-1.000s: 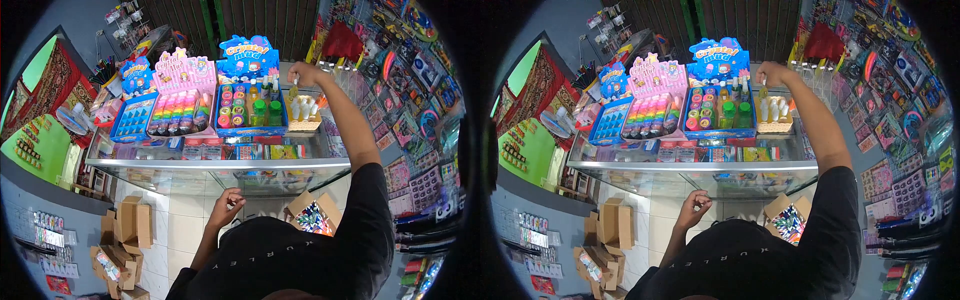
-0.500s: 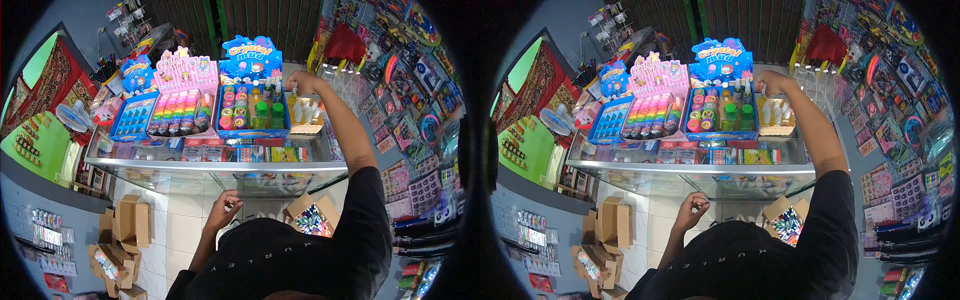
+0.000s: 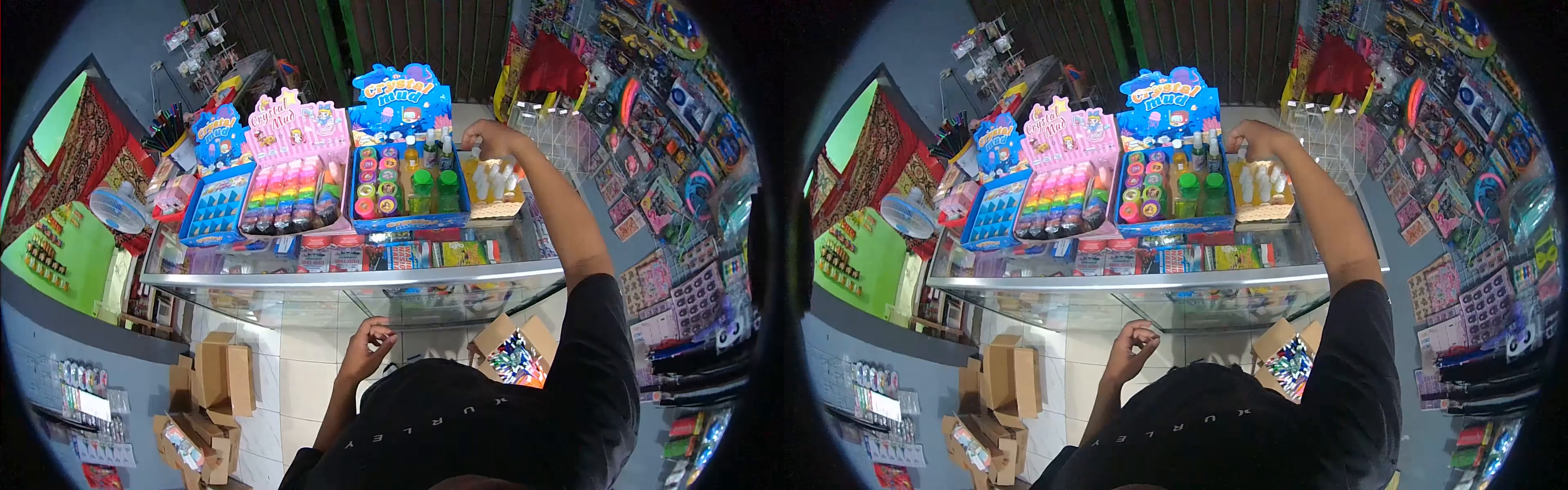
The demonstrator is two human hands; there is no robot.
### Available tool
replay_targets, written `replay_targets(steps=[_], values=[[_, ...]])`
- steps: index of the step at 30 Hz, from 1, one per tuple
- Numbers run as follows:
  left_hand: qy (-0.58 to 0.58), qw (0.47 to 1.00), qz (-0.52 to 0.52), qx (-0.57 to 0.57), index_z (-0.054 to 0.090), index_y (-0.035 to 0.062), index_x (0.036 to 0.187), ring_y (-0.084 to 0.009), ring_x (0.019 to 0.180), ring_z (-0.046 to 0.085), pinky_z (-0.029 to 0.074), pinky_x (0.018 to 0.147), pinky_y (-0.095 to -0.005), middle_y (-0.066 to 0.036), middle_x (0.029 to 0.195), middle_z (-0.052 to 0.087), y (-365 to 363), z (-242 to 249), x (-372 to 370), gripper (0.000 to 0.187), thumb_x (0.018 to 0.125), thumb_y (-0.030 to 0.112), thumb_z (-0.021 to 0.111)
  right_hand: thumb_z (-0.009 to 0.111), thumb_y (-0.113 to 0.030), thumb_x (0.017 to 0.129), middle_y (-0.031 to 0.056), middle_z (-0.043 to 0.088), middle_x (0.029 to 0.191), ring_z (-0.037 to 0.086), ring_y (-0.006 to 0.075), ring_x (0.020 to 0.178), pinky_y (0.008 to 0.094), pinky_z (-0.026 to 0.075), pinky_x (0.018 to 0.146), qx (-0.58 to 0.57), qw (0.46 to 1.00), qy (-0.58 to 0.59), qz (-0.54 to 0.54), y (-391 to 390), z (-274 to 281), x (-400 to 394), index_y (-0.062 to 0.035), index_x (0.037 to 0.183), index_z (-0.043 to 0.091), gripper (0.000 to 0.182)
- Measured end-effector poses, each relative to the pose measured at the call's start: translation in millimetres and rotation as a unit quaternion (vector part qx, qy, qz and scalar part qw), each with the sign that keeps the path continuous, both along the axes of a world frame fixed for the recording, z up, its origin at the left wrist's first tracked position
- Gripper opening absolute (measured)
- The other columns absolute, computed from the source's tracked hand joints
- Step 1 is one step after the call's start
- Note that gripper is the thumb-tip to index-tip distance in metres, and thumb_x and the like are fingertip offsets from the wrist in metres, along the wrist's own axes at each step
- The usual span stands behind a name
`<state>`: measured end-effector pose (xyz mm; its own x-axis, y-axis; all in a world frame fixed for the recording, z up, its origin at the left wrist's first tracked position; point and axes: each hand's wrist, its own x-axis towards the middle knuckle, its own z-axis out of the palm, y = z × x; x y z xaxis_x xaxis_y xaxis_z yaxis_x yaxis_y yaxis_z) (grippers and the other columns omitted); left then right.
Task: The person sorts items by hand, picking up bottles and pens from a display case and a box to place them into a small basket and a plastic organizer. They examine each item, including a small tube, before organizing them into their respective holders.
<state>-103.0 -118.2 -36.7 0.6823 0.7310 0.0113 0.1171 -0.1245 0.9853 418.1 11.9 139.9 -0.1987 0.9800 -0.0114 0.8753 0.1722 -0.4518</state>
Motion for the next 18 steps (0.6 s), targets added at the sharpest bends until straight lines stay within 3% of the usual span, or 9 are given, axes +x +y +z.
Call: replay_targets(steps=[2, 5, 8, 11, 14, 16, 18], values=[[-0.004, 1.0, -0.009, -0.011, 0.05, 0.0073, 0.123, -0.0106, 0.086, 0.062, 0.047, 0.073, -0.027, -0.003, 0.095, 0.069, 1, -3, -2, 0.039, 0.09, 0.014, 0.07, 0.069, 0.012, 0.06, 0.0082, 0.068, 0.105, 0.065, 0.0179, 0.092, 0.0311, 0.054, 0.079, 0.033, 0.999, -0.022, -0.008, -8, 5, -5, -0.0025, 0.106, 0.066, 0.048], [-0.011, 1.0, -0.028, -0.006, 0.05, 0.0075, 0.123, -0.0108, 0.086, 0.062, 0.046, 0.073, -0.0269, -0.003, 0.095, 0.069, 4, -7, -3, 0.039, 0.089, 0.012, 0.07, 0.07, 0.012, 0.059, 0.0087, 0.068, 0.108, 0.063, 0.0224, 0.104, 0.0343, 0.051, 0.09, 0.02, 0.995, 0.015, -0.101, -34, 32, -32, -0.003, 0.105, 0.067, 0.049], [-0.012, 0.999, -0.045, -0.002, 0.049, 0.0076, 0.123, -0.011, 0.086, 0.063, 0.047, 0.073, -0.0267, -0.004, 0.094, 0.069, 7, -7, -4, 0.04, 0.088, 0.01, 0.07, 0.066, 0.008, 0.066, 0.0084, 0.067, 0.106, 0.063, 0.0198, 0.1, 0.0331, 0.052, 0.088, 0.137, 0.985, 0.011, -0.102, -51, 33, -26, -0.0032, 0.106, 0.066, 0.042], [-0.005, 0.998, -0.067, -0.008, 0.05, 0.0071, 0.122, -0.0114, 0.086, 0.063, 0.047, 0.073, -0.0266, -0.004, 0.094, 0.068, 14, -8, -6, 0.04, 0.087, 0.008, 0.071, 0.062, 0.004, 0.074, 0.0053, 0.067, 0.101, 0.063, 0.0156, 0.093, 0.0313, 0.052, 0.085, 0.162, 0.962, 0.115, -0.19, -99, 59, -72, -0.0032, 0.106, 0.065, 0.033], [-0.007, 0.996, -0.09, 0.012, 0.052, 0.0063, 0.12, -0.0115, 0.086, 0.063, 0.047, 0.073, -0.0263, -0.004, 0.095, 0.068, 24, -14, -8, 0.038, 0.088, 0.009, 0.071, 0.061, 0.001, 0.077, 0.0029, 0.066, 0.096, 0.062, 0.0111, 0.086, 0.0279, 0.052, 0.078, 0.166, 0.912, 0.306, -0.215, -151, 35, -105, -0.0029, 0.108, 0.064, 0.031], [0.014, 0.993, -0.111, 0.024, 0.053, 0.0057, 0.119, -0.0114, 0.086, 0.064, 0.047, 0.073, -0.0262, -0.005, 0.095, 0.068, 29, -7, -7, 0.037, 0.088, 0.011, 0.071, 0.061, 0.01, 0.082, 0.0014, 0.063, 0.092, 0.06, 0.0081, 0.084, 0.0238, 0.05, 0.073, 0.223, 0.895, 0.326, -0.207, -188, 0, -140, 0.0001, 0.103, 0.061, 0.023], [0.03, 0.99, -0.134, 0.018, 0.054, 0.0051, 0.118, -0.0115, 0.086, 0.064, 0.048, 0.073, -0.0264, -0.005, 0.095, 0.068, 34, -5, -5, 0.036, 0.088, 0.013, 0.071, 0.063, 0.008, 0.085, 0.0012, 0.064, 0.092, 0.061, 0.0087, 0.087, 0.024, 0.051, 0.073, 0.173, 0.832, 0.486, -0.207, -225, -36, -183, -0.0017, 0.101, 0.062, 0.019]])
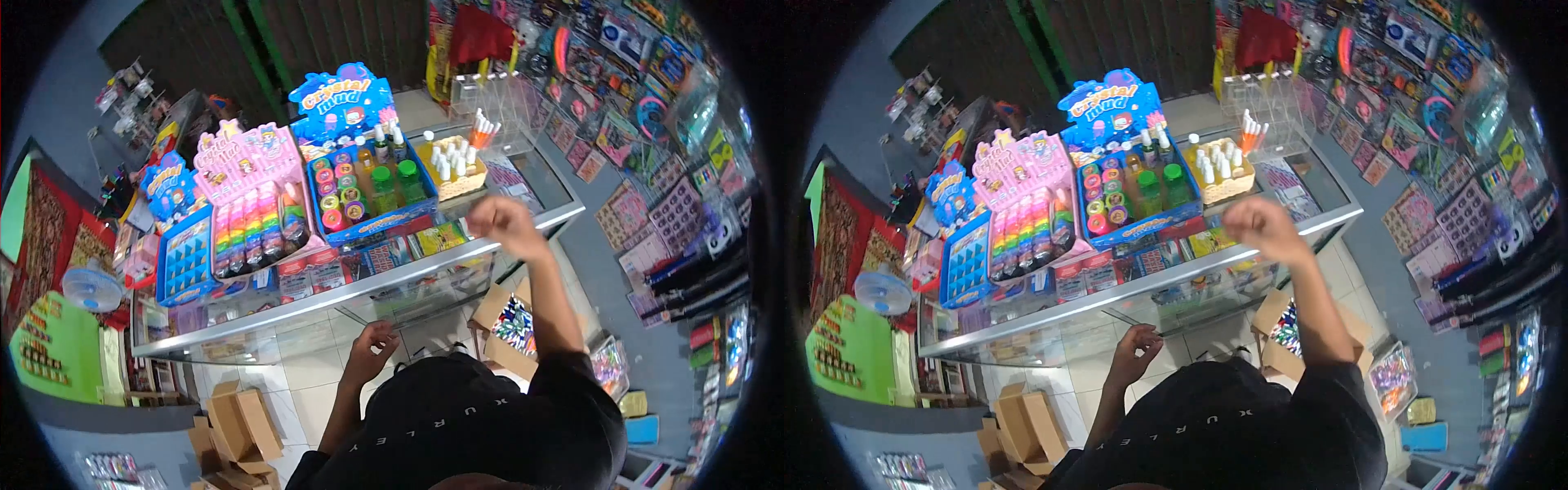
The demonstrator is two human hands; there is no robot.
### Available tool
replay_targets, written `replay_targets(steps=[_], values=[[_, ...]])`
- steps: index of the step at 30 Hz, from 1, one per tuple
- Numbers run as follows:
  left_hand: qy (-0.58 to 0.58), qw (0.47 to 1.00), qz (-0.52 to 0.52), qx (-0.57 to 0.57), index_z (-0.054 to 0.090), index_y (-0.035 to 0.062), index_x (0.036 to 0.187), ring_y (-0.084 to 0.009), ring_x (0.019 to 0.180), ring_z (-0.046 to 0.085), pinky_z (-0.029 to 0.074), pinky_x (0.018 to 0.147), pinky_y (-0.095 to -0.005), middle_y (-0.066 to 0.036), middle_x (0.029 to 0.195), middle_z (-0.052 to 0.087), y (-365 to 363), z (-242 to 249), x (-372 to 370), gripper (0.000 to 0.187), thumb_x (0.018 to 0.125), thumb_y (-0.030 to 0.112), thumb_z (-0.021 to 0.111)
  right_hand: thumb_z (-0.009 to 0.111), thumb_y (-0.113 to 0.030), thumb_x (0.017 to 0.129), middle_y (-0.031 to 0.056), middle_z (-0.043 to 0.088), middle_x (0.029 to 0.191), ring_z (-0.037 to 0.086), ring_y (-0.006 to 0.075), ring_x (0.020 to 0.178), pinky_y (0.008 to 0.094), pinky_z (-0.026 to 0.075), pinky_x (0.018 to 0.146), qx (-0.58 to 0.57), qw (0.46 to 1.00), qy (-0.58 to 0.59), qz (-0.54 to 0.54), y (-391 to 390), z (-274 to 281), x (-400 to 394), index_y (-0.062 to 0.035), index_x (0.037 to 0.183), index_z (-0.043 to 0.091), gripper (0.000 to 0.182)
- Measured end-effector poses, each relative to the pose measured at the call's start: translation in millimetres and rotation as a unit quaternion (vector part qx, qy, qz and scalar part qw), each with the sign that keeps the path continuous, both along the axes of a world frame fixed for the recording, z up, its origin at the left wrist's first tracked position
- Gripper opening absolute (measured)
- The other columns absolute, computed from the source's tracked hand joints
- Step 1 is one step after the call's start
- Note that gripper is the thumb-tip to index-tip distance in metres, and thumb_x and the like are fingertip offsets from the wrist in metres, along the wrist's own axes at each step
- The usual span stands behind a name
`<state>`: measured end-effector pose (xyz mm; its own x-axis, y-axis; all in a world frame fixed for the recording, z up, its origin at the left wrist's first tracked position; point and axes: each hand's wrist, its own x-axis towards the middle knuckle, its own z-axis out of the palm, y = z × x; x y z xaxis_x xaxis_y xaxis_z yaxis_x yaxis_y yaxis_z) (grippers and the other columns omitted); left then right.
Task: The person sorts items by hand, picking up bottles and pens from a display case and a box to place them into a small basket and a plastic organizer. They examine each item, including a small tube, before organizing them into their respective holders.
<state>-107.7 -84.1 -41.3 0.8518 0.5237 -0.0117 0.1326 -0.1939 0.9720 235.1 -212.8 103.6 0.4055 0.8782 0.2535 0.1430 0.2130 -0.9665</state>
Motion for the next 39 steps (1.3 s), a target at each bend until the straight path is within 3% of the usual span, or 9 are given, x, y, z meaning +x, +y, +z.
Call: replay_targets(steps=[7, 16, 20, 28, 33, 34, 36, 37, 39], values=[[0.019, 0.99, -0.125, -0.056, 0.055, 0.0033, 0.119, -0.0126, 0.085, 0.064, 0.048, 0.074, -0.0278, -0.005, 0.095, 0.068, 13, -25, 22, 0.036, 0.088, 0.015, 0.069, 0.067, 0.002, 0.087, 0.0005, 0.066, 0.09, 0.062, 0.0071, 0.083, 0.0228, 0.051, 0.076, -0.135, 0.97, 0.173, -0.107, -93, -144, -98, -0.0041, 0.099, 0.064, 0.014], [-0.016, 0.975, -0.22, -0.008, 0.057, 0.0006, 0.116, -0.01, 0.084, 0.063, 0.047, 0.073, -0.0254, -0.004, 0.095, 0.068, -11, -13, 93, 0.034, 0.089, 0.017, 0.069, 0.065, -0.003, 0.087, 0.0027, 0.067, 0.09, 0.063, 0.0103, 0.085, 0.0271, 0.052, 0.075, -0.151, 0.974, 0.047, -0.162, -126, -131, -102, -0.0048, 0.1, 0.064, 0.012], [-0.004, 0.971, -0.237, -0.018, 0.057, 0.0002, 0.115, -0.0093, 0.082, 0.061, 0.046, 0.073, -0.0243, -0.004, 0.095, 0.068, -39, 0, 116, 0.032, 0.09, 0.016, 0.069, 0.068, -0.01, 0.086, 0.0056, 0.068, 0.089, 0.066, 0.0144, 0.08, 0.0281, 0.054, 0.072, -0.205, 0.965, -0.103, -0.13, -145, -133, -90, -0.004, 0.098, 0.066, 0.013], [0.096, 0.957, -0.271, -0.04, 0.055, -0.0004, 0.116, -0.0096, 0.082, 0.061, 0.046, 0.076, -0.0252, -0.006, 0.096, 0.066, -81, -25, 142, 0.031, 0.09, 0.012, 0.067, 0.066, -0.019, 0.078, 0.0146, 0.069, 0.095, 0.067, 0.0273, 0.092, 0.0379, 0.053, 0.079, -0.355, 0.922, -0.057, -0.141, -254, -283, -41, -0.0047, 0.094, 0.07, 0.022], [0.138, 0.956, -0.253, -0.05, 0.057, -0.0012, 0.115, -0.0084, 0.08, 0.06, 0.046, 0.072, -0.0234, -0.006, 0.096, 0.067, -101, -41, 166, 0.029, 0.09, 0.011, 0.066, 0.064, -0.027, 0.077, 0.0147, 0.07, 0.096, 0.065, 0.0319, 0.099, 0.0435, 0.051, 0.088, -0.514, 0.843, -0.111, -0.113, -357, -424, -36, -0.0113, 0.085, 0.074, 0.02], [0.143, 0.957, -0.247, -0.057, 0.057, -0.0009, 0.115, -0.0082, 0.08, 0.06, 0.046, 0.072, -0.0233, -0.006, 0.096, 0.067, -105, -45, 170, 0.029, 0.09, 0.011, 0.066, 0.068, -0.024, 0.078, 0.0134, 0.071, 0.082, 0.069, 0.025, 0.074, 0.0378, 0.055, 0.073, -0.555, 0.818, -0.087, -0.122, -374, -435, -38, -0.0098, 0.088, 0.074, 0.018], [0.151, 0.957, -0.242, -0.05, 0.057, -0.0001, 0.115, -0.008, 0.08, 0.06, 0.046, 0.071, -0.0231, -0.006, 0.096, 0.067, -114, -49, 175, 0.028, 0.09, 0.011, 0.066, 0.064, -0.022, 0.084, 0.0119, 0.068, 0.069, 0.066, 0.0218, 0.057, 0.0344, 0.055, 0.055, -0.586, 0.787, 0.102, -0.163, -407, -463, -50, -0.0078, 0.085, 0.072, 0.017], [0.152, 0.958, -0.242, -0.035, 0.057, 0.0004, 0.114, -0.0081, 0.079, 0.06, 0.047, 0.07, -0.023, -0.006, 0.096, 0.066, -119, -51, 178, 0.028, 0.09, 0.011, 0.067, 0.062, -0.023, 0.085, 0.0118, 0.068, 0.068, 0.065, 0.0215, 0.054, 0.0336, 0.055, 0.05, -0.625, 0.707, 0.261, -0.203, -414, -461, -53, -0.0065, 0.085, 0.071, 0.019], [0.16, 0.958, -0.236, -0.026, 0.057, 0.0008, 0.113, -0.0095, 0.08, 0.061, 0.049, 0.071, -0.0242, -0.006, 0.095, 0.066, -128, -53, 188, 0.027, 0.091, 0.011, 0.067, 0.062, -0.023, 0.086, 0.0106, 0.067, 0.067, 0.064, 0.0203, 0.052, 0.034, 0.055, 0.047, -0.601, 0.705, 0.308, -0.216, -437, -497, -67, -0.0038, 0.083, 0.069, 0.021]])
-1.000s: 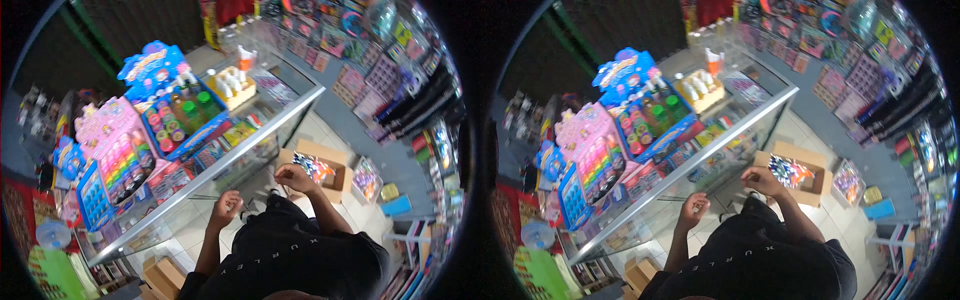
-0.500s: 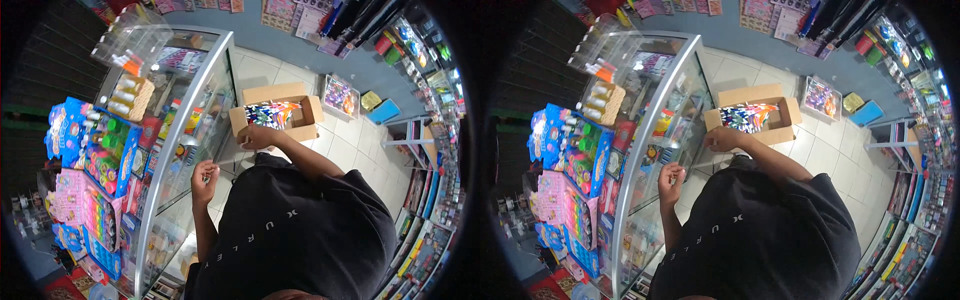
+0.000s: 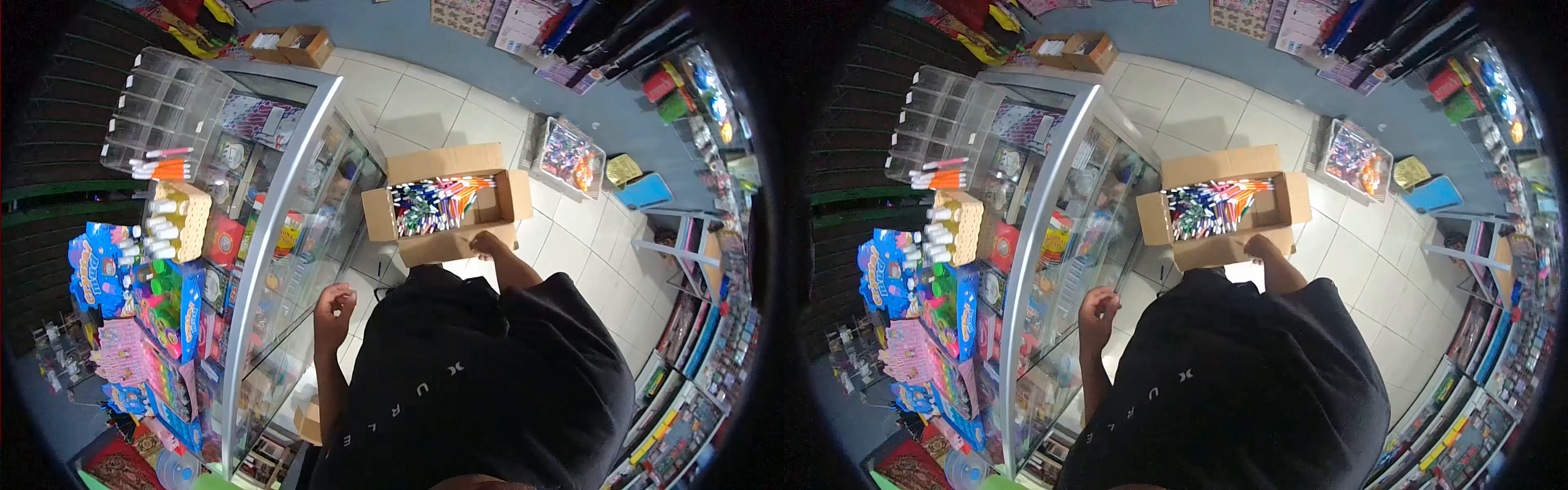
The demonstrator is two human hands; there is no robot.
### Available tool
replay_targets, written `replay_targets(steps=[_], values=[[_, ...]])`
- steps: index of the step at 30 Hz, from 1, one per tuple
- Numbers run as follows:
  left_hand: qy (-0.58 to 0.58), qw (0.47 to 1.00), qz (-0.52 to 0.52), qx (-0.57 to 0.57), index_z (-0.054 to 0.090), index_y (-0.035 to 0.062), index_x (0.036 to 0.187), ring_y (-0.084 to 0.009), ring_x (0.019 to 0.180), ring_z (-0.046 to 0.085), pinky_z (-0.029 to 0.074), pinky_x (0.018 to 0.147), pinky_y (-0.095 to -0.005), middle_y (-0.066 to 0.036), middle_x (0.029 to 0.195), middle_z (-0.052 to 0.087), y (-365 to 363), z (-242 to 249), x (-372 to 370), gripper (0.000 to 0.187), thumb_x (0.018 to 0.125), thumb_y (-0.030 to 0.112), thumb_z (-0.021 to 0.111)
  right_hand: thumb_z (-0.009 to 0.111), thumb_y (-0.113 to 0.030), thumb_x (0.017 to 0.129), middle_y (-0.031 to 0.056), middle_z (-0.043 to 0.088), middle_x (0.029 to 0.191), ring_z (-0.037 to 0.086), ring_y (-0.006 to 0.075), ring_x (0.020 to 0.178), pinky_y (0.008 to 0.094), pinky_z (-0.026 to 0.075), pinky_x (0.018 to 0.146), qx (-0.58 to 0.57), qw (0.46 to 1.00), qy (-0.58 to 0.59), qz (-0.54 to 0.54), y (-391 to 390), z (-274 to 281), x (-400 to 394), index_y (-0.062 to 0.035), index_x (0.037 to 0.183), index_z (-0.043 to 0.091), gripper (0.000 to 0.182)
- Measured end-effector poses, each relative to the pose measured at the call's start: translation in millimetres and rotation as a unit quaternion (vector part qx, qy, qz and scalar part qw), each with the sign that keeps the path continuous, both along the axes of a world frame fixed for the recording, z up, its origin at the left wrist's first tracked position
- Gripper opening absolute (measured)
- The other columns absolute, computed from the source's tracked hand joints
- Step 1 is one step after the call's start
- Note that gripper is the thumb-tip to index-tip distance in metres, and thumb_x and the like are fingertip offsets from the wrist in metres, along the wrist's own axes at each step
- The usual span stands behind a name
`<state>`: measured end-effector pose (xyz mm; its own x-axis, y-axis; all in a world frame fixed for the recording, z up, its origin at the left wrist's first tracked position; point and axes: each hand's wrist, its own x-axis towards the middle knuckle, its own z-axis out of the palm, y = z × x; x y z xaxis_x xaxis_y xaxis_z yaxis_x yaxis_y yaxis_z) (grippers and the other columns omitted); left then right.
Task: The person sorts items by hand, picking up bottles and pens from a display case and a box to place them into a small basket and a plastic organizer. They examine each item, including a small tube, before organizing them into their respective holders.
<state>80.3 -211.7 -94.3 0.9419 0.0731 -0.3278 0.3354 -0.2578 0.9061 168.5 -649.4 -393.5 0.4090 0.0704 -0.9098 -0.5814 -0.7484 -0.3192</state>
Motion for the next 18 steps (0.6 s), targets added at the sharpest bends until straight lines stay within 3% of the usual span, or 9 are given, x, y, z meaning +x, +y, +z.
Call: replay_targets(steps=[4, 7, 8, 9, 11, 13, 15, 16, 18], values=[[0.062, 0.998, 0.02, -0.004, 0.057, 0.0016, 0.111, -0.0142, 0.082, 0.066, 0.054, 0.075, -0.0283, -0.008, 0.094, 0.066, -24, -1, 4, 0.023, 0.091, 0.01, 0.067, 0.063, -0.023, 0.084, 0.0098, 0.065, 0.066, 0.064, 0.0185, 0.052, 0.0325, 0.055, 0.049, 0.076, 0.995, -0.051, -0.038, -2, -35, -4, -0.0049, 0.08, 0.067, 0.019], [0.119, 0.993, 0.011, 0.025, 0.057, 0.0016, 0.111, -0.015, 0.083, 0.066, 0.055, 0.076, -0.0291, -0.009, 0.094, 0.067, -41, 4, 7, 0.024, 0.091, 0.01, 0.067, 0.065, -0.022, 0.083, 0.006, 0.065, 0.064, 0.063, 0.0156, 0.055, 0.0299, 0.054, 0.049, 0.128, 0.99, -0.027, -0.045, 9, -57, 11, -0.006, 0.084, 0.067, 0.017], [0.114, 0.993, 0.032, 0.011, 0.059, 0.0042, 0.11, -0.0089, 0.077, 0.062, 0.049, 0.068, -0.0246, -0.004, 0.091, 0.068, -46, 3, 5, 0.023, 0.09, 0.012, 0.069, 0.064, -0.023, 0.083, 0.0056, 0.065, 0.064, 0.063, 0.0155, 0.054, 0.0299, 0.054, 0.049, 0.134, 0.989, -0.043, 0.033, 15, -64, 22, -0.0059, 0.085, 0.067, 0.017], [0.119, 0.992, 0.039, 0.011, 0.059, 0.0042, 0.11, -0.009, 0.077, 0.062, 0.049, 0.068, -0.0247, -0.004, 0.091, 0.068, -48, 2, 4, 0.023, 0.09, 0.012, 0.069, 0.064, -0.023, 0.084, 0.0053, 0.065, 0.063, 0.063, 0.0155, 0.053, 0.03, 0.053, 0.048, 0.14, 0.982, -0.06, 0.111, 21, -68, 34, -0.0058, 0.086, 0.067, 0.018], [0.128, 0.99, 0.054, 0.01, 0.06, 0.004, 0.109, -0.0092, 0.077, 0.062, 0.049, 0.068, -0.0249, -0.004, 0.091, 0.068, -52, 0, 2, 0.022, 0.09, 0.012, 0.069, 0.061, -0.024, 0.083, 0.0065, 0.066, 0.064, 0.064, 0.0171, 0.053, 0.0321, 0.054, 0.051, 0.15, 0.969, -0.109, 0.161, 32, -74, 54, -0.0054, 0.084, 0.068, 0.02], [0.133, 0.989, 0.066, 0.009, 0.06, 0.0039, 0.108, -0.0097, 0.078, 0.063, 0.05, 0.069, -0.0251, -0.004, 0.09, 0.068, -54, -3, -2, 0.022, 0.09, 0.011, 0.069, 0.055, -0.026, 0.081, 0.0096, 0.068, 0.066, 0.067, 0.0205, 0.055, 0.0363, 0.056, 0.058, 0.156, 0.967, -0.169, 0.106, 41, -71, 68, -0.0048, 0.077, 0.07, 0.026], [0.14, 0.987, 0.077, 0.009, 0.06, 0.0037, 0.108, -0.0103, 0.078, 0.063, 0.051, 0.07, -0.0255, -0.005, 0.09, 0.067, -56, -2, -5, 0.022, 0.089, 0.011, 0.069, 0.056, -0.026, 0.079, 0.011, 0.067, 0.065, 0.067, 0.0228, 0.057, 0.0364, 0.055, 0.059, 0.135, 0.979, -0.152, 0.021, 58, -39, 88, -0.006, 0.078, 0.07, 0.025], [0.146, 0.986, 0.082, 0.009, 0.06, 0.0035, 0.108, -0.0107, 0.078, 0.064, 0.051, 0.07, -0.0257, -0.005, 0.09, 0.067, -57, -1, -6, 0.022, 0.089, 0.01, 0.069, 0.057, -0.029, 0.079, 0.0124, 0.067, 0.064, 0.068, 0.0264, 0.061, 0.0385, 0.055, 0.063, 0.129, 0.979, -0.159, 0.008, 62, -54, 91, -0.0059, 0.077, 0.069, 0.026], [0.148, 0.984, 0.094, 0.011, 0.06, 0.003, 0.108, -0.0112, 0.078, 0.064, 0.052, 0.071, -0.0261, -0.005, 0.09, 0.067, -58, 0, -9, 0.022, 0.089, 0.01, 0.069, 0.056, -0.029, 0.081, 0.0174, 0.067, 0.07, 0.068, 0.0304, 0.071, 0.0439, 0.055, 0.071, 0.112, 0.946, -0.296, 0.073, 71, -66, 95, -0.0063, 0.077, 0.069, 0.026]])
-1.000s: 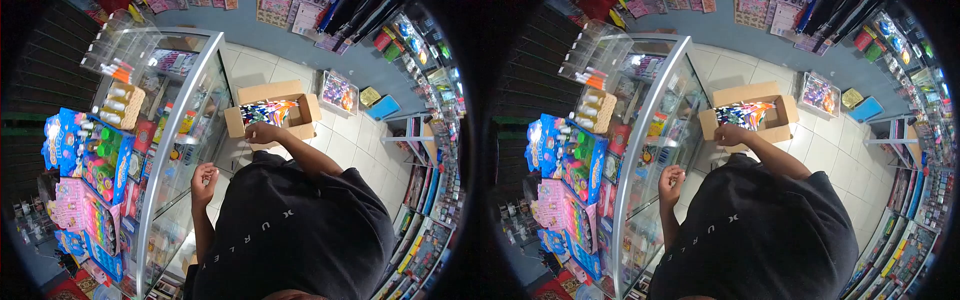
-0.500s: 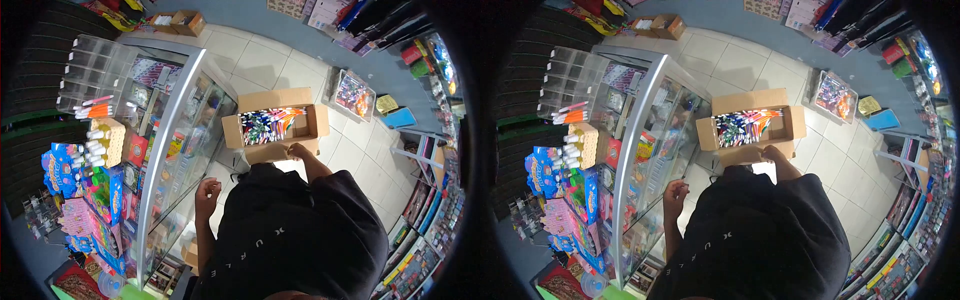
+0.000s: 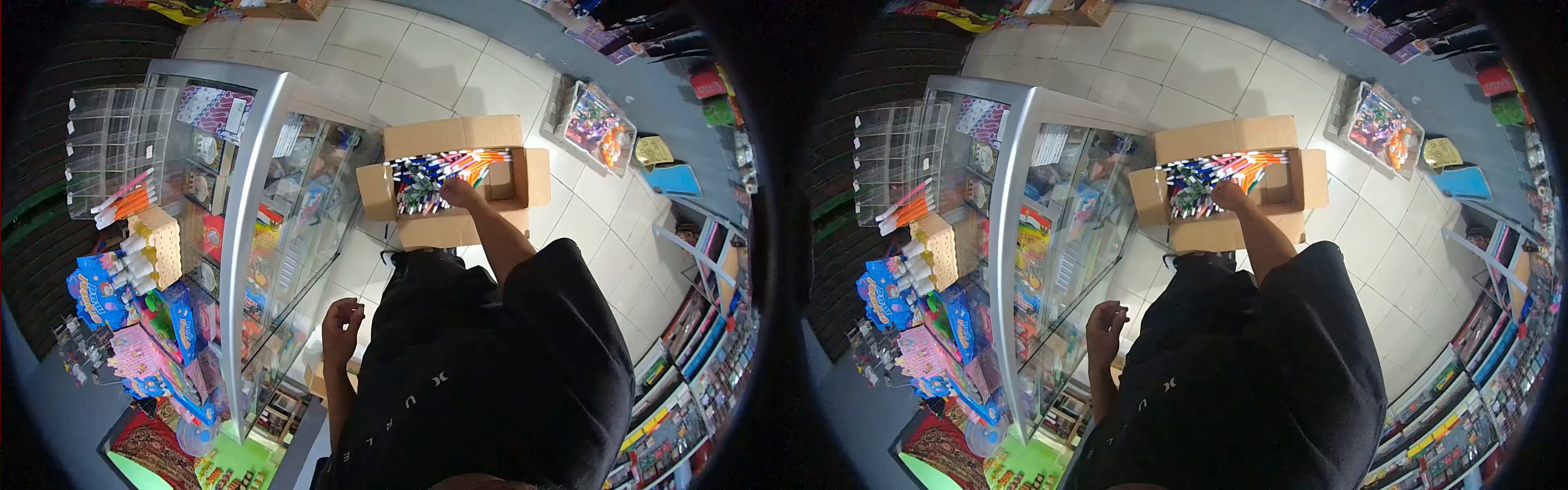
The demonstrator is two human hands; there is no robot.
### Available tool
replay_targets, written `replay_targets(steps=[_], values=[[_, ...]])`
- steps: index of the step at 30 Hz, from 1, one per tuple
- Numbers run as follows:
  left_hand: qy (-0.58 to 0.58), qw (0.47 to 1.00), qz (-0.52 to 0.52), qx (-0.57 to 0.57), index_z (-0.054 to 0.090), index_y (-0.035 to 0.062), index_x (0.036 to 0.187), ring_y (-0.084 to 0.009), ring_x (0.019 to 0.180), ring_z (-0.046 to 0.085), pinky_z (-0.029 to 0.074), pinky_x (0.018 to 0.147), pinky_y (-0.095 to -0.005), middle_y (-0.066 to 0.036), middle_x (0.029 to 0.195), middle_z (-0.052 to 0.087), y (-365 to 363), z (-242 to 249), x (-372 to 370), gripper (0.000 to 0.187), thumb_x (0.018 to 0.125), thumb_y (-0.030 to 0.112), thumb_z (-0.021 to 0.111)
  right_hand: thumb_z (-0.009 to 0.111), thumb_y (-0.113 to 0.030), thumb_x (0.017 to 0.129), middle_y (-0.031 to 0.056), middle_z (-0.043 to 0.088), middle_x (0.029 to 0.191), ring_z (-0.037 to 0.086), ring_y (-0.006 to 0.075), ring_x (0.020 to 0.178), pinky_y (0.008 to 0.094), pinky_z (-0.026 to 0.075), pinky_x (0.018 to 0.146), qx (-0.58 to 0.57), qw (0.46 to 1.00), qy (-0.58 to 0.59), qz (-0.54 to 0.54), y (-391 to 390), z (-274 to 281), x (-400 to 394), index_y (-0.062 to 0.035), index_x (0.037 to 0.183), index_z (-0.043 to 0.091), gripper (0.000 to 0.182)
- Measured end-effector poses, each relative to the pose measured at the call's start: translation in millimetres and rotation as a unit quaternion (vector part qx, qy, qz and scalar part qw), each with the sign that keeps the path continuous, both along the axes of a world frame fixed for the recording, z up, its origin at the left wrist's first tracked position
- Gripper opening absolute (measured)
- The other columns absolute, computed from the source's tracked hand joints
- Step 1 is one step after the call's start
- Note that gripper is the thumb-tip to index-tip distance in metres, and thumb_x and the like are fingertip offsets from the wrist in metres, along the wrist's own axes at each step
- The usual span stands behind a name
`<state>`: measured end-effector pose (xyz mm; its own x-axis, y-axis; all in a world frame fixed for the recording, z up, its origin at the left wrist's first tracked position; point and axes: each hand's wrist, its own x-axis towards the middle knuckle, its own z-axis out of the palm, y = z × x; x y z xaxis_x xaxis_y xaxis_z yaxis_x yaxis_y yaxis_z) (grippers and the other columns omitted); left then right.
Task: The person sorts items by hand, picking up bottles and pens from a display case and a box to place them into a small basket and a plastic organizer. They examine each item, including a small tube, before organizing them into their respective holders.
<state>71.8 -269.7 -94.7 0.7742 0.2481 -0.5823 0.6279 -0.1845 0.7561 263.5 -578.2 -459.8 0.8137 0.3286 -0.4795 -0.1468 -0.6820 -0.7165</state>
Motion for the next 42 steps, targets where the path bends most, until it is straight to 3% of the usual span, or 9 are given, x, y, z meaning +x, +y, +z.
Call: replay_targets(steps=[7, 12, 20, 23, 24, 27, 31, 36, 42], values=[[0.01, 0.999, 0.049, -0.008, 0.06, 0.0026, 0.108, -0.0109, 0.079, 0.064, 0.053, 0.072, -0.0262, -0.004, 0.09, 0.066, -1, 0, -26, 0.022, 0.089, 0.008, 0.069, 0.058, -0.023, 0.08, 0.0143, 0.068, 0.092, 0.064, 0.0328, 0.088, 0.0443, 0.052, 0.08, -0.234, 0.967, -0.093, 0.033, 12, -35, -16, -0.0071, 0.09, 0.063, 0.019], [0.045, 0.997, 0.065, 0.005, 0.06, 0.0032, 0.109, -0.0107, 0.079, 0.064, 0.053, 0.072, -0.0264, -0.005, 0.091, 0.067, -6, 4, -39, 0.022, 0.089, 0.009, 0.069, 0.065, -0.016, 0.075, 0.018, 0.066, 0.095, 0.064, 0.0359, 0.095, 0.0441, 0.052, 0.079, -0.175, 0.98, 0.07, -0.058, 27, -12, -12, -0.0054, 0.1, 0.058, 0.028], [0.074, 0.996, 0.052, 0.017, 0.06, 0.0037, 0.109, -0.0104, 0.082, 0.064, 0.051, 0.073, -0.026, -0.005, 0.094, 0.068, -13, 5, -45, 0.023, 0.09, 0.012, 0.069, 0.072, -0.013, 0.071, 0.0207, 0.066, 0.103, 0.064, 0.0394, 0.1, 0.0439, 0.053, 0.082, -0.112, 0.963, 0.068, -0.236, 35, -59, -20, -0.0025, 0.113, 0.047, 0.049], [0.095, 0.995, 0.031, 0.027, 0.06, 0.004, 0.11, -0.0097, 0.082, 0.063, 0.05, 0.073, -0.0261, -0.004, 0.095, 0.068, -13, 5, -44, 0.022, 0.09, 0.011, 0.069, 0.072, -0.013, 0.071, 0.021, 0.067, 0.103, 0.066, 0.0373, 0.096, 0.0424, 0.054, 0.079, -0.034, 0.94, 0.178, -0.289, 38, 60, 10, -0.0018, 0.115, 0.046, 0.052], [0.092, 0.995, 0.033, 0.022, 0.06, 0.0039, 0.11, -0.0096, 0.082, 0.063, 0.051, 0.073, -0.0261, -0.005, 0.095, 0.068, -13, 4, -43, 0.022, 0.09, 0.011, 0.068, 0.071, -0.02, 0.073, 0.0222, 0.068, 0.1, 0.067, 0.0372, 0.094, 0.0427, 0.054, 0.078, -0.066, 0.967, 0.055, -0.239, 33, 29, -5, 0.0002, 0.109, 0.054, 0.044], [0.075, 0.996, 0.036, 0.013, 0.06, 0.0039, 0.11, -0.0095, 0.082, 0.063, 0.051, 0.072, -0.0262, -0.005, 0.095, 0.068, -13, 1, -42, 0.022, 0.09, 0.011, 0.068, 0.066, -0.029, 0.077, 0.0236, 0.069, 0.096, 0.068, 0.0374, 0.094, 0.0433, 0.054, 0.079, -0.112, 0.962, 0.23, -0.097, 15, 3, -5, 0.0004, 0.101, 0.064, 0.038], [0.062, 0.998, 0.018, 0.014, 0.06, 0.0037, 0.111, -0.0095, 0.081, 0.063, 0.051, 0.072, -0.0262, -0.005, 0.095, 0.068, -13, -1, -36, 0.023, 0.09, 0.011, 0.068, 0.059, -0.033, 0.082, 0.0186, 0.07, 0.106, 0.067, 0.0315, 0.101, 0.041, 0.054, 0.084, -0.182, 0.964, 0.189, 0.053, -16, -12, -6, -0.0033, 0.109, 0.067, 0.041], [0.059, 0.998, 0.014, 0.015, 0.06, 0.0037, 0.111, -0.0096, 0.081, 0.063, 0.051, 0.072, -0.026, -0.004, 0.096, 0.068, -11, -3, -34, 0.024, 0.09, 0.011, 0.068, 0.061, -0.034, 0.083, 0.0135, 0.062, 0.127, 0.06, 0.0317, 0.117, 0.0457, 0.052, 0.092, -0.282, 0.922, 0.261, 0.041, -49, 77, 5, -0.0063, 0.122, 0.06, 0.047], [0.056, 0.998, 0.02, 0.014, 0.061, 0.0042, 0.112, -0.0094, 0.08, 0.063, 0.05, 0.07, -0.025, -0.004, 0.097, 0.068, -12, -8, -34, 0.024, 0.09, 0.013, 0.068, 0.06, -0.04, 0.09, 0.017, 0.068, 0.1, 0.067, 0.0301, 0.092, 0.0416, 0.054, 0.076, -0.221, 0.961, 0.029, 0.162, -95, -14, -26, -0.004, 0.109, 0.061, 0.04]])
